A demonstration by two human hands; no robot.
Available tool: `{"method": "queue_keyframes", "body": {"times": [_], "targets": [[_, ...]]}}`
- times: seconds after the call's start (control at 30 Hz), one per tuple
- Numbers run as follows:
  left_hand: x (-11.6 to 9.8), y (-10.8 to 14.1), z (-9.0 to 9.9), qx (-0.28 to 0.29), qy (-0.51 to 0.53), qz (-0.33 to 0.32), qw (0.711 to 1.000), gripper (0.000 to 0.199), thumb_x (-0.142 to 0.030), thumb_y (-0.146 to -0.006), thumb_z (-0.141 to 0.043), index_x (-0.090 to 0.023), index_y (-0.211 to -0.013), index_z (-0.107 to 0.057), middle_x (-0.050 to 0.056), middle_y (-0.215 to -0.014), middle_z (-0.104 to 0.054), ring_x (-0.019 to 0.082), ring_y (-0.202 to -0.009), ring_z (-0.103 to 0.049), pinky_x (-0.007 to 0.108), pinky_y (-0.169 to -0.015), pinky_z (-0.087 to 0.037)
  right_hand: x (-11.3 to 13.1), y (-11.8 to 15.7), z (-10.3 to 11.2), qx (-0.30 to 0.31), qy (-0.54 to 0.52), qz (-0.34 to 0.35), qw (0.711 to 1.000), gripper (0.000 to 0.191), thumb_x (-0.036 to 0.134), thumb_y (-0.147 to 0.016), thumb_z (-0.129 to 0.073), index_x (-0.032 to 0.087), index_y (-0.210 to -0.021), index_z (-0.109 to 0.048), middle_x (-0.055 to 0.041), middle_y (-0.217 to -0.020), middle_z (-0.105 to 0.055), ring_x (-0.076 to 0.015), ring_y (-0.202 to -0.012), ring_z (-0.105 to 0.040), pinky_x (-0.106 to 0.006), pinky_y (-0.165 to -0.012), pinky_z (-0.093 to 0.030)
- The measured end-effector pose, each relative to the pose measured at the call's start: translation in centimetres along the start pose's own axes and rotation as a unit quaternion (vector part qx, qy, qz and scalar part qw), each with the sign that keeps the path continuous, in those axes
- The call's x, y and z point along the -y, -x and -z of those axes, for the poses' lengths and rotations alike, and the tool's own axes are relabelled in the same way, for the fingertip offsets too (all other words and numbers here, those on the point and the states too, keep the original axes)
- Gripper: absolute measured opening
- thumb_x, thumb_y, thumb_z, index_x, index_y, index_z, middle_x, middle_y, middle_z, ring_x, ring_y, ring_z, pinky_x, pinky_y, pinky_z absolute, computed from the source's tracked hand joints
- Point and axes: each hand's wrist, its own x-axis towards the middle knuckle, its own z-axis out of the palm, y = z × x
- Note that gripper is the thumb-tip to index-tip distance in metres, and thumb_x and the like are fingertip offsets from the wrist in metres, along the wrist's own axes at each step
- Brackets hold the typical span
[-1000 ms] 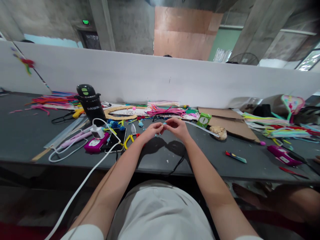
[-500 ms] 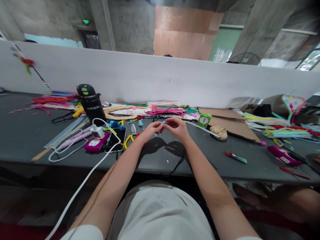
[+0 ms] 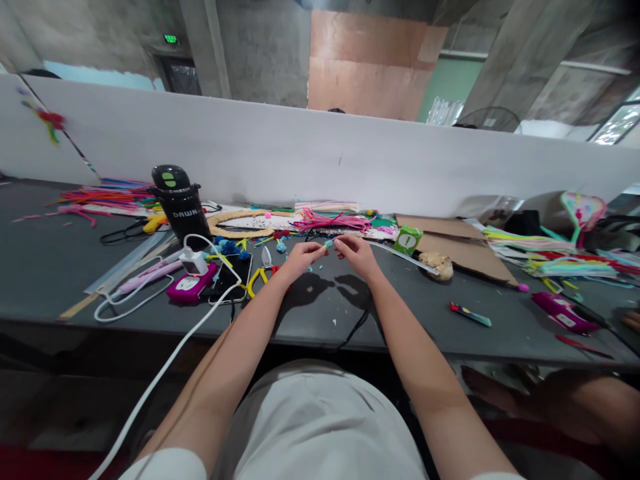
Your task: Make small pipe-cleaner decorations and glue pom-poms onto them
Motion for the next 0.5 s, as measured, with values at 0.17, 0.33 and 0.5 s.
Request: {"method": "queue_keyframes", "body": {"times": [0.17,0.33,0.5], "targets": [[-0.36,0.16,-0.24,-0.003,-0.037,-0.022,0.999,0.049,-0.057,-0.07,-0.065,-0.009,-0.081,-0.072,0.001,-0.064,-0.058,0.011,-0.06,-0.044,0.023,-0.057,-0.032,-0.22,0.02,-0.33,0.003,0.014,0.008,1.0,0.034,0.052,-0.079,-0.062,0.019,-0.087,-0.067,-0.0022,-0.069,-0.065,-0.0147,-0.06,-0.058,-0.029,-0.059,-0.05],[0.17,0.03,-0.35,0.003,-0.05,-0.022,0.998,0.052,-0.058,-0.07,-0.064,-0.009,-0.083,-0.074,0.004,-0.071,-0.066,0.014,-0.067,-0.052,0.024,-0.062,-0.038,-0.21,0.1,-0.38,0.004,0.039,0.019,0.999,0.032,0.05,-0.078,-0.064,0.018,-0.084,-0.066,-0.0021,-0.07,-0.065,-0.014,-0.059,-0.058,-0.028,-0.058,-0.049],[0.47,-0.05,-0.29,0.006,-0.053,-0.018,0.998,0.053,-0.059,-0.07,-0.065,-0.01,-0.085,-0.074,0.005,-0.072,-0.066,0.015,-0.069,-0.054,0.025,-0.063,-0.039,-0.28,0.12,-0.56,-0.004,0.05,0.019,0.999,0.034,0.051,-0.075,-0.066,0.018,-0.082,-0.065,-0.0023,-0.07,-0.066,-0.0143,-0.062,-0.059,-0.027,-0.06,-0.049]]}}
